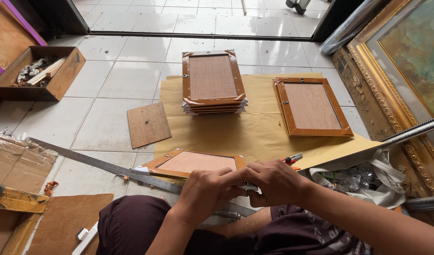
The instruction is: Trimming the edges of picture frames with a utility knife and stacking them on the floor.
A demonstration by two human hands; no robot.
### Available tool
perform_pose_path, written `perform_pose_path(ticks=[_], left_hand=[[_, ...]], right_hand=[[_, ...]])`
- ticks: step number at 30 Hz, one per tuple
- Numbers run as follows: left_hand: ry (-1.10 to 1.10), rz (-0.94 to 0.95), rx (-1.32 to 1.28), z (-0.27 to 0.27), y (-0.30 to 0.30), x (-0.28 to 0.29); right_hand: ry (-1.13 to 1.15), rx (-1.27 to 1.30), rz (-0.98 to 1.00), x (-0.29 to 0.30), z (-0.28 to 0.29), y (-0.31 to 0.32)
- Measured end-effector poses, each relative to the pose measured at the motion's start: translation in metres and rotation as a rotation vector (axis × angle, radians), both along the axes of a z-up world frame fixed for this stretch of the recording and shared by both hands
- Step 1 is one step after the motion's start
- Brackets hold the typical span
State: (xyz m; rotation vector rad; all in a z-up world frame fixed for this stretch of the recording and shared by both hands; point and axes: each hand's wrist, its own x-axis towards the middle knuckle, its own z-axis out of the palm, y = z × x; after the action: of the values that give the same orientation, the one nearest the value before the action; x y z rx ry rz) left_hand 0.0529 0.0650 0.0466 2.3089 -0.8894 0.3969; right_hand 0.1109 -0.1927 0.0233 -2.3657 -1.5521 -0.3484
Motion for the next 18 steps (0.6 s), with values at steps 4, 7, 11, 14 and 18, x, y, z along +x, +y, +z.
perform_pose_path(ticks=[4,7,11,14,18], left_hand=[[0.000,0.009,-0.012,0.001,0.000,0.002],[0.020,0.003,-0.025,0.004,0.000,0.004],[0.066,0.031,0.022,0.005,0.000,0.006],[-0.022,0.075,0.060,0.002,-0.002,0.012],[-0.091,-0.004,0.100,0.030,-0.007,0.028]], right_hand=[[-0.079,0.029,0.018,0.004,-0.009,-0.001],[-0.124,0.046,0.014,0.006,-0.012,-0.002],[-0.064,0.152,0.047,0.005,-0.002,0.001],[0.209,0.346,-0.164,0.023,-0.038,-0.028],[0.441,0.282,-0.773,0.049,-0.049,-0.048]])
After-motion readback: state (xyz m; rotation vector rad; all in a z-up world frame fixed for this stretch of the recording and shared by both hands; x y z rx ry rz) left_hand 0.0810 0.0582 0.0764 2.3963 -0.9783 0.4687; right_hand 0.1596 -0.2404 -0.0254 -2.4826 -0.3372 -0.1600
